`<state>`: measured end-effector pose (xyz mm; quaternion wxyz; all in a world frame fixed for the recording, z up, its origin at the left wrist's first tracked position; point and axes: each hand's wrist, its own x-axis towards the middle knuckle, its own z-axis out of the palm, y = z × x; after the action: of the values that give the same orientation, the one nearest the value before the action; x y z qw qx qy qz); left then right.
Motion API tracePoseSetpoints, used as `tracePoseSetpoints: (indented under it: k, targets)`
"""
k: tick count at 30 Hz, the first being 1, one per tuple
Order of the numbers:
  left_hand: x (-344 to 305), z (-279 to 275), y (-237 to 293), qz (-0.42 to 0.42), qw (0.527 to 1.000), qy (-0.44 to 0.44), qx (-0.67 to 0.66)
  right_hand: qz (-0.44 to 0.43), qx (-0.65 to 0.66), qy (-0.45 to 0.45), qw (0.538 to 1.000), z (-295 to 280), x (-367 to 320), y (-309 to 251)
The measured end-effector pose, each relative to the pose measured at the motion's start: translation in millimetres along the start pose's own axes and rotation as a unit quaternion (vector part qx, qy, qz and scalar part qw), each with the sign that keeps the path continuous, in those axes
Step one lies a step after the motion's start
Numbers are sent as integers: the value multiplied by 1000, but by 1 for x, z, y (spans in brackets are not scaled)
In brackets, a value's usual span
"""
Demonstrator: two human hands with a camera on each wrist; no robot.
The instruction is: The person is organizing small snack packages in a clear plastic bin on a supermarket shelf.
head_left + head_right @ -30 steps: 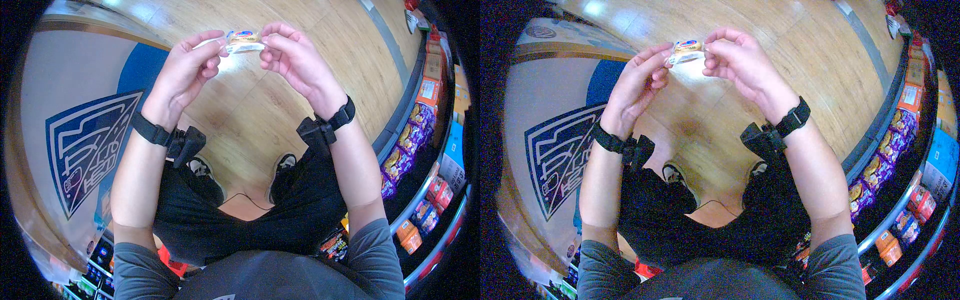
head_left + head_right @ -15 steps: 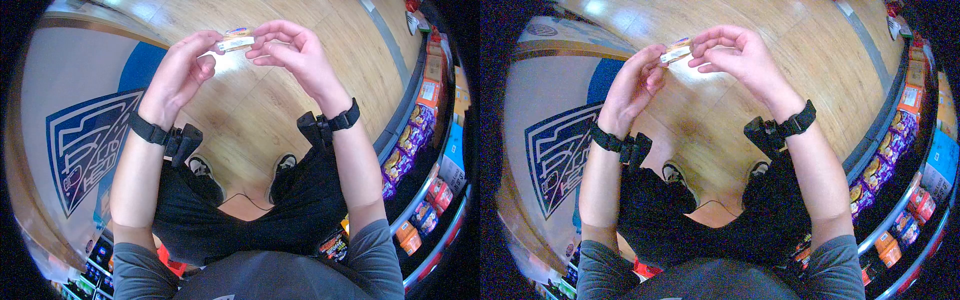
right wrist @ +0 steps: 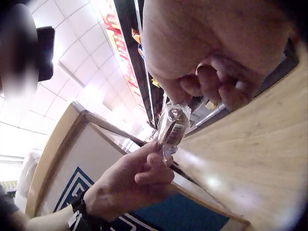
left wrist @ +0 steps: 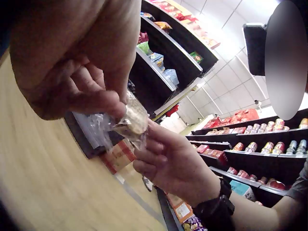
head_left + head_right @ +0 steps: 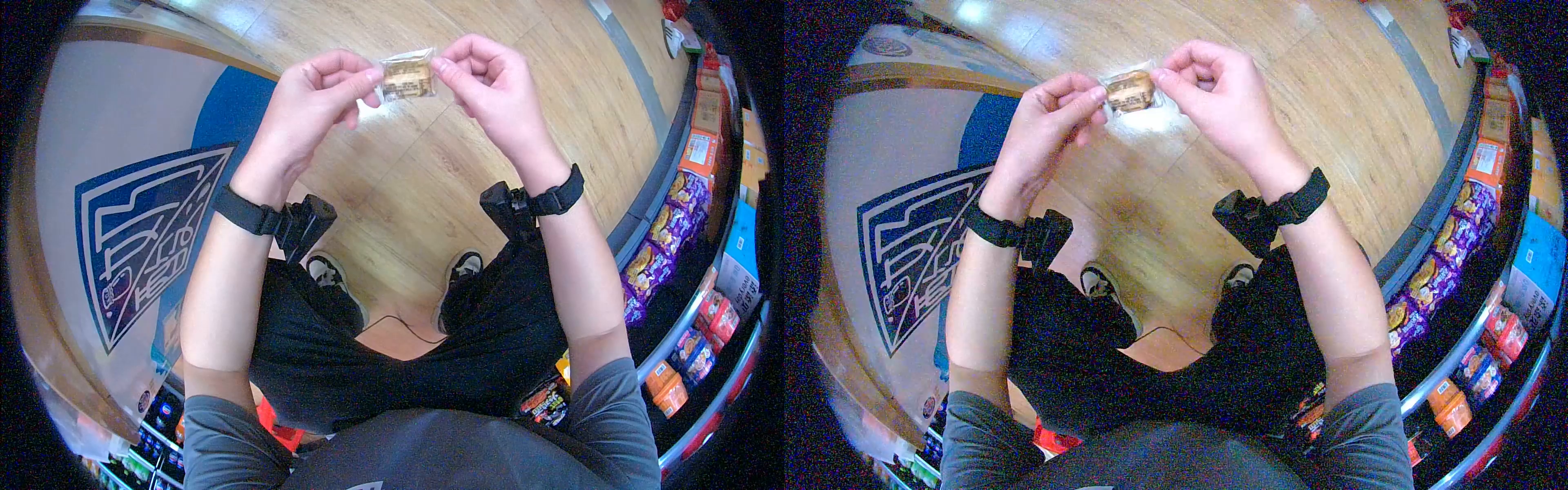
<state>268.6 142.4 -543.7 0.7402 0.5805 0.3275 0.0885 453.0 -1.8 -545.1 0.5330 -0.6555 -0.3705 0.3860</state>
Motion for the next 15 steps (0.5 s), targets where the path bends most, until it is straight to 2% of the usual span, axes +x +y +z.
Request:
tracePoseSetpoints:
  k: [5,15]
  targets:
    - [1,2,2,36,998,25,39,18,18,-28,999,-4,0,2]
    - [2,7,-1,82,996,9,14,36,74,-39,996,-2,0,11]
